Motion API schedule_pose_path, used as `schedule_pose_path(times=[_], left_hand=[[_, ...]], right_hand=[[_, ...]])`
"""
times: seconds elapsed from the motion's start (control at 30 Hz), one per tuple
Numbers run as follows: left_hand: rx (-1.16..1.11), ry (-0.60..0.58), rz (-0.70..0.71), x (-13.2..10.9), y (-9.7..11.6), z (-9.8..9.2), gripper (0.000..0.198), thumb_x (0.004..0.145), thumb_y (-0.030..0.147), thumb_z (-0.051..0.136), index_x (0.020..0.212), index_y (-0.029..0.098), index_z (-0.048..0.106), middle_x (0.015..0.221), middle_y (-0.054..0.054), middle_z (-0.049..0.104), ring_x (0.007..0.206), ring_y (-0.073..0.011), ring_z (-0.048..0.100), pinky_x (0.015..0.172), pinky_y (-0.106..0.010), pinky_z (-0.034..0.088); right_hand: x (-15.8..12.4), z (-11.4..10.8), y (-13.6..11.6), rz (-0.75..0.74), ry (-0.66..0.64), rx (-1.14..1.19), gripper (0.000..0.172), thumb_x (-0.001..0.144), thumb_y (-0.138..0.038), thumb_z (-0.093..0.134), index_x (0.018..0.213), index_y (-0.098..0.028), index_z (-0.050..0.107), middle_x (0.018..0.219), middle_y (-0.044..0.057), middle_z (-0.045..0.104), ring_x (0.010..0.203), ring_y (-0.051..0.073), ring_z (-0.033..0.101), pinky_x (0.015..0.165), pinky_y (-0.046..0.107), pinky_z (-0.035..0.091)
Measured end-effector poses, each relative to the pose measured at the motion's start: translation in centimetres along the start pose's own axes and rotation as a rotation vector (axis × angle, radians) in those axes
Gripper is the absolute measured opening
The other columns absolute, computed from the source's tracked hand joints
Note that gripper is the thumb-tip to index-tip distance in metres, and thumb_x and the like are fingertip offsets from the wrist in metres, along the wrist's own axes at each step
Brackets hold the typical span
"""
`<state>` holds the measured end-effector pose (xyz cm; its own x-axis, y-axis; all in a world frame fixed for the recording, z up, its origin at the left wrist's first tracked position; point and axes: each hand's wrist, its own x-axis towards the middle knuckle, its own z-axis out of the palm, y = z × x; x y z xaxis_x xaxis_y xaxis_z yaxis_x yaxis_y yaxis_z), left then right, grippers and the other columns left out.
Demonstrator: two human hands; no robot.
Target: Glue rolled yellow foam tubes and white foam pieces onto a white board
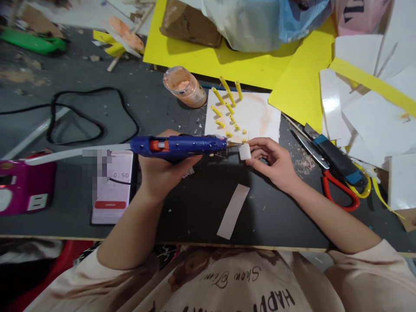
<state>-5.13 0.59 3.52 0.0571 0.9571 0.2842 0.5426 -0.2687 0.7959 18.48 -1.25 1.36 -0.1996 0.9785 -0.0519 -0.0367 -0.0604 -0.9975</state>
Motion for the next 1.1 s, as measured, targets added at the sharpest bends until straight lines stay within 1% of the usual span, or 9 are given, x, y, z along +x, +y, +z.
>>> schedule_pose_path(times=[0.13,0.3,0.43,0.67,0.73,0.87,0.93,1.03,1.1], left_hand=[[0.013,-0.024,-0.056,-0.06,0.03,0.19,0.015,0.061,0.031,0.065,0.053,0.023,0.055,0.057,0.000,0.058,0.051,-0.0158,0.053,0.050,-0.028,0.045],[0.004,0.009,0.025,-0.28,-0.09,0.47,0.011,0.064,0.027,0.064,0.057,0.023,0.056,0.056,0.001,0.058,0.046,-0.0136,0.050,0.046,-0.026,0.042],[0.008,-0.010,0.004,-0.36,0.04,0.56,0.010,0.064,0.028,0.064,0.058,0.023,0.056,0.058,0.001,0.059,0.048,-0.0141,0.052,0.048,-0.027,0.044],[-0.024,-0.025,-0.074,-0.31,0.41,0.57,0.010,0.062,0.028,0.064,0.059,0.022,0.057,0.060,0.000,0.058,0.051,-0.0137,0.052,0.050,-0.026,0.045],[-0.015,-0.013,-0.066,-0.33,0.31,0.59,0.009,0.062,0.028,0.064,0.060,0.022,0.058,0.059,0.000,0.057,0.050,-0.0132,0.051,0.049,-0.026,0.044],[-0.002,-0.003,0.002,-0.34,0.04,0.55,0.008,0.064,0.025,0.063,0.061,0.021,0.057,0.055,0.002,0.055,0.045,-0.0113,0.048,0.044,-0.024,0.041],[-0.004,-0.003,0.022,-0.31,-0.03,0.49,0.008,0.065,0.023,0.063,0.061,0.020,0.057,0.055,0.002,0.056,0.044,-0.0112,0.050,0.044,-0.024,0.041],[0.002,-0.001,0.006,-0.32,-0.01,0.43,0.007,0.064,0.022,0.064,0.062,0.021,0.057,0.055,0.002,0.058,0.045,-0.0124,0.052,0.044,-0.024,0.043],[0.010,0.004,-0.030,-0.36,0.07,0.43,0.006,0.064,0.023,0.064,0.063,0.022,0.058,0.056,0.002,0.059,0.047,-0.0136,0.054,0.046,-0.025,0.044]], right_hand=[[0.09,0.03,-0.16,0.019,-0.010,0.002,0.032,0.073,-0.035,0.077,0.099,-0.024,0.063,0.082,0.000,0.067,0.070,0.011,0.064,0.068,0.028,0.056],[0.06,0.05,-0.23,0.020,-0.035,0.014,0.029,0.076,-0.031,0.075,0.101,-0.023,0.062,0.083,0.000,0.070,0.071,0.012,0.067,0.068,0.028,0.058],[0.01,0.01,-0.21,0.004,-0.061,0.045,0.027,0.077,-0.026,0.073,0.101,-0.023,0.062,0.083,-0.001,0.071,0.070,0.011,0.069,0.068,0.026,0.058],[0.08,-0.05,-0.36,0.034,-0.059,0.024,0.031,0.075,-0.034,0.075,0.101,-0.023,0.062,0.084,0.001,0.072,0.069,0.013,0.070,0.067,0.029,0.059],[0.05,-0.07,-0.38,0.034,-0.062,0.030,0.030,0.076,-0.034,0.074,0.101,-0.023,0.062,0.083,0.001,0.072,0.069,0.013,0.070,0.067,0.029,0.059],[-0.03,-0.09,-0.33,0.040,-0.045,0.039,0.029,0.077,-0.034,0.073,0.101,-0.023,0.061,0.083,0.000,0.072,0.066,0.012,0.069,0.067,0.028,0.059],[-0.05,-0.10,-0.30,0.036,-0.034,0.047,0.028,0.077,-0.032,0.073,0.101,-0.023,0.061,0.082,0.000,0.072,0.066,0.012,0.069,0.067,0.028,0.059],[-0.06,-0.10,-0.26,0.017,-0.028,0.070,0.026,0.078,-0.028,0.072,0.101,-0.023,0.062,0.082,-0.001,0.073,0.067,0.011,0.070,0.066,0.027,0.059],[-0.06,-0.12,-0.22,0.011,-0.030,0.076,0.026,0.079,-0.028,0.072,0.101,-0.023,0.062,0.083,-0.001,0.073,0.067,0.011,0.070,0.066,0.027,0.059]])
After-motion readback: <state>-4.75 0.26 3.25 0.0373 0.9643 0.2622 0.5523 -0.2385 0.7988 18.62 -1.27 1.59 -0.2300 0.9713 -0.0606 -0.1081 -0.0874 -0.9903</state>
